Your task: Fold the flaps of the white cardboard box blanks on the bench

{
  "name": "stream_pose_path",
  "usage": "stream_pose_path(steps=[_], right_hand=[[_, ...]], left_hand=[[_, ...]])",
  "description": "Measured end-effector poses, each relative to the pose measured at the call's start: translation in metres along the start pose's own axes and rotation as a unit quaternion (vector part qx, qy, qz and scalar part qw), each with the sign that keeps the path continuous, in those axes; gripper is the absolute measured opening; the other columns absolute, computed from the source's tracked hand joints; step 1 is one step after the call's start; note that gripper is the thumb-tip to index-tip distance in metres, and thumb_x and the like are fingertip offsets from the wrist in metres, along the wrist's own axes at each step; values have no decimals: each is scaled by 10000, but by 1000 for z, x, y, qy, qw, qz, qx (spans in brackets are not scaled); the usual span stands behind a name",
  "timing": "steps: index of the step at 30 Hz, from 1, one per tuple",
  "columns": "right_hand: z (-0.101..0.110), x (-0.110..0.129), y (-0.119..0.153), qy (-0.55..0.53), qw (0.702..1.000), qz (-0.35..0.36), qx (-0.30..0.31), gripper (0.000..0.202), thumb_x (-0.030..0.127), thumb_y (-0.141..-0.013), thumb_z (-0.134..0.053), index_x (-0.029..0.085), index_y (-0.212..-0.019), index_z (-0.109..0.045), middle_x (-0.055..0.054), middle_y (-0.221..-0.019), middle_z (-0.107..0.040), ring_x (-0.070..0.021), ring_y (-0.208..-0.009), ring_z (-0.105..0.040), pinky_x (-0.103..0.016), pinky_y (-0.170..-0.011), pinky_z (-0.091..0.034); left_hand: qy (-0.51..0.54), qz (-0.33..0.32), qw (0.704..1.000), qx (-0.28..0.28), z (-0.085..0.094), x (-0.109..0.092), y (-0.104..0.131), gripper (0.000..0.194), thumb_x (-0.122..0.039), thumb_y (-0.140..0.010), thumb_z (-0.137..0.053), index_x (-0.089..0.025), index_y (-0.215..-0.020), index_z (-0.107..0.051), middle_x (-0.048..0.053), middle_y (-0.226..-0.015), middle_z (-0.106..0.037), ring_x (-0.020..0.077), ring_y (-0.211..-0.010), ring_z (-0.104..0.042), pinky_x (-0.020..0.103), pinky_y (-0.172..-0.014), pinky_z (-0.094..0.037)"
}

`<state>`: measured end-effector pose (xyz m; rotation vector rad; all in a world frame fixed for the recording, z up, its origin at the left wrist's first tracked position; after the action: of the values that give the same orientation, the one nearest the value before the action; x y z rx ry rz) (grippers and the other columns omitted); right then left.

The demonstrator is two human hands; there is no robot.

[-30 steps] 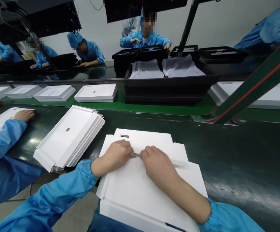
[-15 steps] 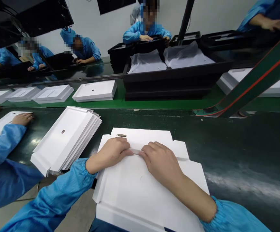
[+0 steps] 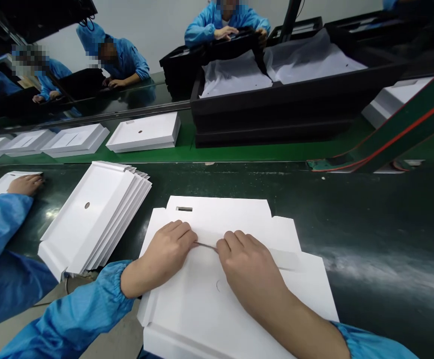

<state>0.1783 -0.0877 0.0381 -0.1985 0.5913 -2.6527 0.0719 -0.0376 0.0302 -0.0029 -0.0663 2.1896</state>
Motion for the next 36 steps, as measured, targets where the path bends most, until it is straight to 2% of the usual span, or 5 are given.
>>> stream_pose_path(steps=[6, 13, 24, 32, 36], right_hand=[[11, 12, 11, 20, 999, 34, -5, 302, 137, -1019, -352, 117, -1007, -653, -101, -851, -603, -222, -757, -516, -342, -693, -361], [-6, 5, -5, 33, 999, 4, 30, 332, -15, -895, -376, 178, -687, -548, -48, -652, -502, -179, -608, -447, -325, -612, -338], [-29, -55, -20, -67, 934, -181, 301, 300, 430, -926, -581, 217, -729, -658, -72, -752, -683, -254, -682, -635, -324, -554, -355], [-10, -125, 49, -40, 934, -284, 212, 274, 489, -892, -566, 263, -769, -659, -34, -650, -646, -243, -558, -589, -323, -479, -337], [-11, -130, 53, -22, 951, -238, 197, 259, 485, -874, -575, 244, -851, -669, -64, -801, -690, -280, -704, -635, -353, -556, -421]], left_hand=[[27, -29, 999, -8, 9, -1, 9, 199, -65, -917, -465, -166, -793, -582, 53, -822, -545, 194, -739, -468, 324, -630, -383], [14, -43, 999, -9, 0, -15, -7, 231, -74, -949, -422, -166, -778, -547, 46, -767, -547, 193, -711, -509, 339, -635, -401], [69, 124, 975, 171, 9, 25, -31, 262, -409, -903, -664, -168, -990, -608, 65, -875, -682, 250, -821, -650, 327, -655, -446], [104, 175, 968, 144, 7, 76, -6, 308, -433, -817, -758, -180, -772, -589, 26, -742, -633, 240, -861, -572, 295, -638, -364], [61, 176, 978, 97, 14, 84, 6, 288, -396, -796, -782, -164, -858, -623, 50, -825, -629, 247, -874, -549, 311, -677, -395]])
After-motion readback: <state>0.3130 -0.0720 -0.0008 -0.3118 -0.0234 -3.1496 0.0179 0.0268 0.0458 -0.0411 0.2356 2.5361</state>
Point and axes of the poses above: each hand's wrist, its own y-axis away from the middle knuckle, its own z-axis out of the back of the hand, x = y × z, the point moved 8 cm from there along -y, towards the middle knuckle
